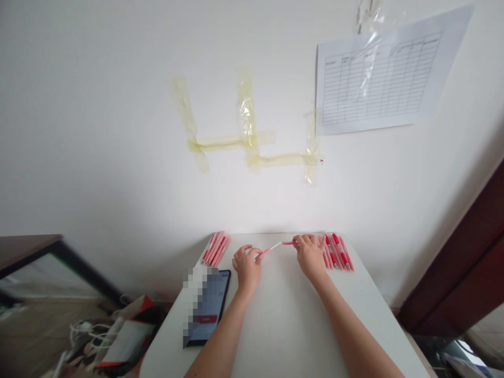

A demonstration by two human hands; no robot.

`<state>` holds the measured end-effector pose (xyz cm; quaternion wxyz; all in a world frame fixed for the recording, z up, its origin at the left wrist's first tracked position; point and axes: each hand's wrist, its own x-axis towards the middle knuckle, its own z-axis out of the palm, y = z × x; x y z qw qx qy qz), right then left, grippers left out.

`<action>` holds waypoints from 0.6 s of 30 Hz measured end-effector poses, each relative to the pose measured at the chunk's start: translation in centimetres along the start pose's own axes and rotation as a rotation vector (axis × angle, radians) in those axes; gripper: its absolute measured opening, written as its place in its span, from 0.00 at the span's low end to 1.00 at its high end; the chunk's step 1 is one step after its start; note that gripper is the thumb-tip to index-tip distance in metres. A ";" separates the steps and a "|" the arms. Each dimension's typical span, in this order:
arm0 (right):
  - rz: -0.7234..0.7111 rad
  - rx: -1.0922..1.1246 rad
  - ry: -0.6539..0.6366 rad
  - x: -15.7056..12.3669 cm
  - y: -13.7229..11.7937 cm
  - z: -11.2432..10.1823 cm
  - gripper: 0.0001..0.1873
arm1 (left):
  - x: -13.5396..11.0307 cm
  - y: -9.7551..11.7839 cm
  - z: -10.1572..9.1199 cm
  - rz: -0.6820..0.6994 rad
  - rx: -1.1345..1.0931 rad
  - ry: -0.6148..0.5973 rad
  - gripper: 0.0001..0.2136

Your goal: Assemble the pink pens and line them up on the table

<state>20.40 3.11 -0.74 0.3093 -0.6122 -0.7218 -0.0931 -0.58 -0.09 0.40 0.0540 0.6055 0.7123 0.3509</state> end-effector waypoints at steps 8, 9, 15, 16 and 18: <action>-0.033 0.019 0.000 0.0 0.0 0.1 0.10 | 0.0 0.0 0.0 0.018 0.019 0.013 0.06; -0.039 0.020 -0.007 0.0 0.0 0.1 0.10 | 0.0 0.0 0.0 0.022 0.021 0.012 0.06; -0.115 0.025 -0.029 -0.1 -0.6 0.0 0.10 | -0.1 0.1 0.1 0.048 0.020 0.000 0.07; -0.129 0.029 -0.030 -0.1 -0.8 0.0 0.10 | -0.1 0.1 0.2 0.052 0.016 -0.005 0.07; -0.152 0.040 -0.034 -0.1 -1.1 0.0 0.10 | -0.2 0.1 0.2 0.057 0.006 -0.016 0.07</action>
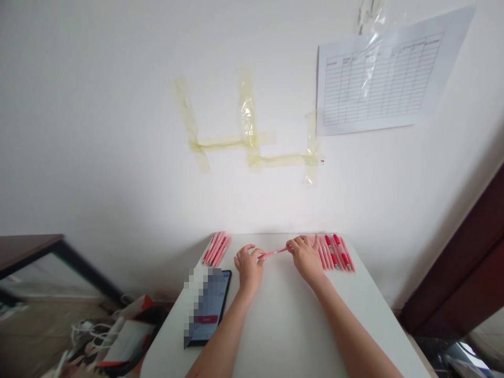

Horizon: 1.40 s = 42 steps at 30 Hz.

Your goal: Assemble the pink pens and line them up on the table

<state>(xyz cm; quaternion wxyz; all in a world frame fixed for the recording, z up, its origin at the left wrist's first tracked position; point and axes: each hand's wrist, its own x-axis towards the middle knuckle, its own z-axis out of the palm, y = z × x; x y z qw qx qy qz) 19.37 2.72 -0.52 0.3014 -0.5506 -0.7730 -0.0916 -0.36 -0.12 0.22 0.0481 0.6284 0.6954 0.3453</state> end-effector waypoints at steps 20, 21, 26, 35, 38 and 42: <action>-0.069 0.038 -0.010 -0.1 -0.6 -0.1 0.11 | 0.0 -0.2 0.3 0.020 -0.057 0.010 0.06; -0.070 0.041 -0.014 -0.1 -0.5 -0.1 0.12 | 0.0 -0.2 0.2 0.019 -0.059 0.008 0.06; -0.065 0.081 -0.033 -0.1 -0.4 -0.2 0.14 | 0.0 -0.1 0.1 0.013 -0.069 0.000 0.06; -0.031 0.152 -0.097 0.0 -0.2 -0.5 0.15 | 0.0 -0.2 0.1 0.024 -0.063 0.002 0.06; 0.002 0.171 -0.102 0.1 -0.2 -0.5 0.15 | 0.0 -0.2 0.2 0.018 -0.060 -0.001 0.06; 0.020 0.229 -0.105 -0.1 -0.2 -0.4 0.10 | 0.0 -0.3 0.3 -0.007 -0.057 0.002 0.06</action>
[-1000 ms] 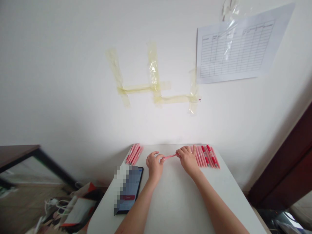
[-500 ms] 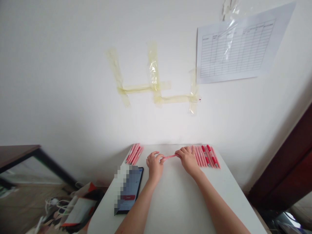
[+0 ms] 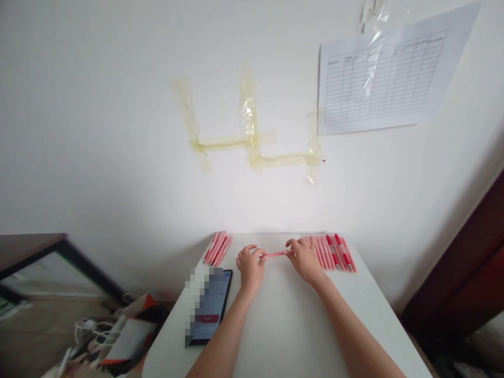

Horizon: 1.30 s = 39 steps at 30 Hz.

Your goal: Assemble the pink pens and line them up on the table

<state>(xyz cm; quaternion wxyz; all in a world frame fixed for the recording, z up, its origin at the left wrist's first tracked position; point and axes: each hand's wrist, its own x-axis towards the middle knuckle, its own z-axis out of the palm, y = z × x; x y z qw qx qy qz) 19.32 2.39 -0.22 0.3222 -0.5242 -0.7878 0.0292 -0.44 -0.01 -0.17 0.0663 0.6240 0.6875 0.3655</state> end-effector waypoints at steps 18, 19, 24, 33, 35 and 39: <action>-0.056 -0.018 0.016 -0.1 0.1 0.0 0.13 | 0.0 0.1 -0.1 -0.007 0.009 -0.003 0.07; -0.061 -0.017 0.023 -0.1 0.0 -0.1 0.12 | 0.0 0.1 -0.1 -0.012 0.009 -0.009 0.07; -0.081 -0.079 0.044 0.0 0.0 -0.1 0.07 | 0.1 0.3 -0.3 -0.019 -0.010 -0.026 0.07; -0.070 -0.068 0.027 -0.1 0.5 0.2 0.13 | 0.0 0.4 -0.4 -0.014 -0.009 -0.007 0.06; -0.076 -0.052 0.049 -0.1 0.6 0.3 0.12 | 0.0 0.3 -0.4 -0.027 0.001 -0.010 0.07; -0.098 -0.087 0.073 0.0 0.6 0.3 0.06 | 0.0 0.3 -0.4 -0.036 0.001 -0.024 0.07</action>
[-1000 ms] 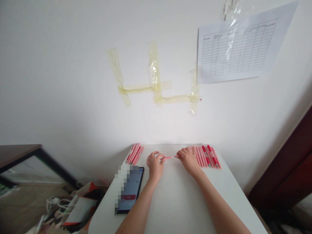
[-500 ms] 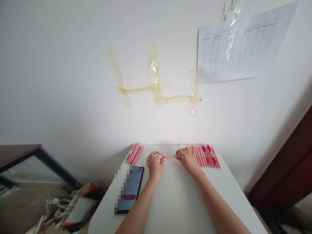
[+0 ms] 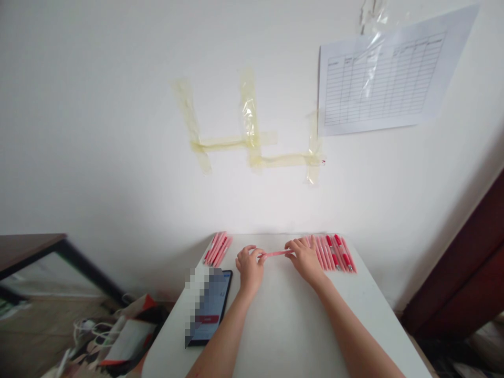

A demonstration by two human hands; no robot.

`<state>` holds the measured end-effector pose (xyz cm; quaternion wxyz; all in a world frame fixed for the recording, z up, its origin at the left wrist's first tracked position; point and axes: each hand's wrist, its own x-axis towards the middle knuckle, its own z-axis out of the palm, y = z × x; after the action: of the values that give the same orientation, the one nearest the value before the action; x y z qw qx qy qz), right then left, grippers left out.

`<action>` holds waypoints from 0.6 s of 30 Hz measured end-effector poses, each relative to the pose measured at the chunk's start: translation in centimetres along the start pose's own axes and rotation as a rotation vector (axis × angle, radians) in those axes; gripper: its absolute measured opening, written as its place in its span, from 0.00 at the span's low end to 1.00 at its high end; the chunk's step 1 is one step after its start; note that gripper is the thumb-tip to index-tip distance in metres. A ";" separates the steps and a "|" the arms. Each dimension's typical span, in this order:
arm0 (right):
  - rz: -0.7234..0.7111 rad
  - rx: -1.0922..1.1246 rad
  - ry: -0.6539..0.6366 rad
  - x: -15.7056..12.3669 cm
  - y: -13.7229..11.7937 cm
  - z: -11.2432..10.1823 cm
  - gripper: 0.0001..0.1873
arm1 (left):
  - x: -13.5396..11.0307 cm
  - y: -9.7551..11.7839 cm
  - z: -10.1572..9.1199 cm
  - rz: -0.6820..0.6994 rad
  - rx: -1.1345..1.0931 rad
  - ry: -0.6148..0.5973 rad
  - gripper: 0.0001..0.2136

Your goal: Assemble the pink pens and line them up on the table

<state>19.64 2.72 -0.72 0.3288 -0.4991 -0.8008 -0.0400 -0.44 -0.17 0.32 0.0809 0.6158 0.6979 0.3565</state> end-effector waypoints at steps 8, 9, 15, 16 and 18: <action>0.012 -0.024 -0.007 0.1 0.0 -0.1 0.14 | 0.1 0.1 -0.1 0.013 -0.007 0.016 0.06; 0.016 -0.017 -0.012 0.1 0.1 0.0 0.15 | 0.1 0.1 -0.1 0.012 -0.003 0.018 0.07; 0.003 0.007 0.001 0.0 0.3 0.2 0.12 | 0.1 0.1 0.0 -0.012 0.007 0.012 0.08; 0.000 0.004 0.004 0.0 0.3 0.2 0.10 | 0.1 0.1 0.0 -0.012 0.006 0.013 0.08; -0.003 -0.003 0.006 0.0 0.2 -0.1 0.08 | 0.1 0.0 0.0 -0.010 0.003 0.012 0.08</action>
<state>19.81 2.81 -0.68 0.3304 -0.4982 -0.8005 -0.0435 -0.45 -0.04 0.37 0.0776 0.6102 0.7021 0.3587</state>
